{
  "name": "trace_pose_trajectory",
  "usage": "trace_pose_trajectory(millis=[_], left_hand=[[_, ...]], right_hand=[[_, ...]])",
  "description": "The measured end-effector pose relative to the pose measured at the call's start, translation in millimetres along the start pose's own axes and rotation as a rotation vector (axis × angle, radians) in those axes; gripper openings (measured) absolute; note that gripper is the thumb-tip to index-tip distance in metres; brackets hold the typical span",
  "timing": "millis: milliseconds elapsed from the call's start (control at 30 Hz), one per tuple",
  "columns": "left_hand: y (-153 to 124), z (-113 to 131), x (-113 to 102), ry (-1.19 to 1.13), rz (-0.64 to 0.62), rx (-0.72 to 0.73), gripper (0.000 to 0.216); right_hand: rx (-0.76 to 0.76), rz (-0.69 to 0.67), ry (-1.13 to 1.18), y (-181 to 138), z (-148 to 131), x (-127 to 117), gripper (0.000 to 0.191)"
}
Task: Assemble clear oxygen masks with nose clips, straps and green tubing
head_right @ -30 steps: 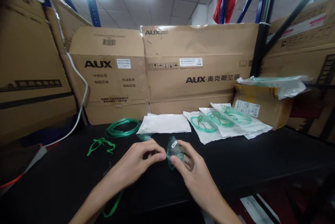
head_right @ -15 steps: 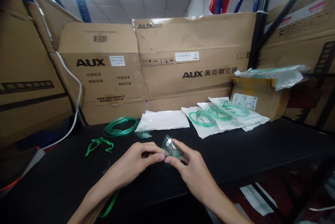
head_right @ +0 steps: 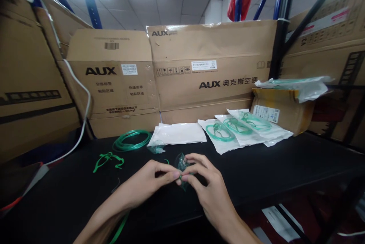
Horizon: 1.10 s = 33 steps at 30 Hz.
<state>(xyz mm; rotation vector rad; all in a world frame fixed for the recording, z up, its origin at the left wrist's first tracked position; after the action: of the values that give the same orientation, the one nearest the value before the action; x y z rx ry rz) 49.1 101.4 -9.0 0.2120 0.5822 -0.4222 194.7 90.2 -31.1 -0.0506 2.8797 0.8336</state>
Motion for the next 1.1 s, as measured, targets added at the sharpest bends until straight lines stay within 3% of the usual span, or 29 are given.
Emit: trace_pose_trajectory(millis=[233, 633, 900, 1100], left_hand=[[1.3, -2.7, 0.9, -0.087, -0.031, -0.029, 0.027], [0.7, -5.1, 0.2, -0.058, -0.016, -0.041, 0.029], [-1.3, -2.8, -0.5, -0.051, -0.005, -0.042, 0.03], [-1.3, -2.3, 1.2, -0.025, 0.007, -0.062, 0.032]], right_hand=[[0.017, -0.01, 0.02, -2.2, 0.8, 0.7, 0.013], [0.177, 0.047, 0.121, 0.5, 8.0, -6.0, 0.03], [0.188, 0.039, 0.15, 1.8, 17.1, -5.0, 0.027], [0.131, -0.007, 0.058, 1.3, 8.8, 0.4, 0.026]])
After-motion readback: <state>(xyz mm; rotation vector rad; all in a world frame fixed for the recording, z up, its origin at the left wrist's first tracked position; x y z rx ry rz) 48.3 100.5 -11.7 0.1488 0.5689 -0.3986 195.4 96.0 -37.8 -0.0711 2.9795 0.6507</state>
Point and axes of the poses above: each hand's wrist, its own y-axis towards the middle knuckle, its own x-axis out of the palm, z = x × y, the point moved 9 cm from there along y, towards the middle knuckle, and after that the axes turned 3 degrees about z, right-handed, at the moved point
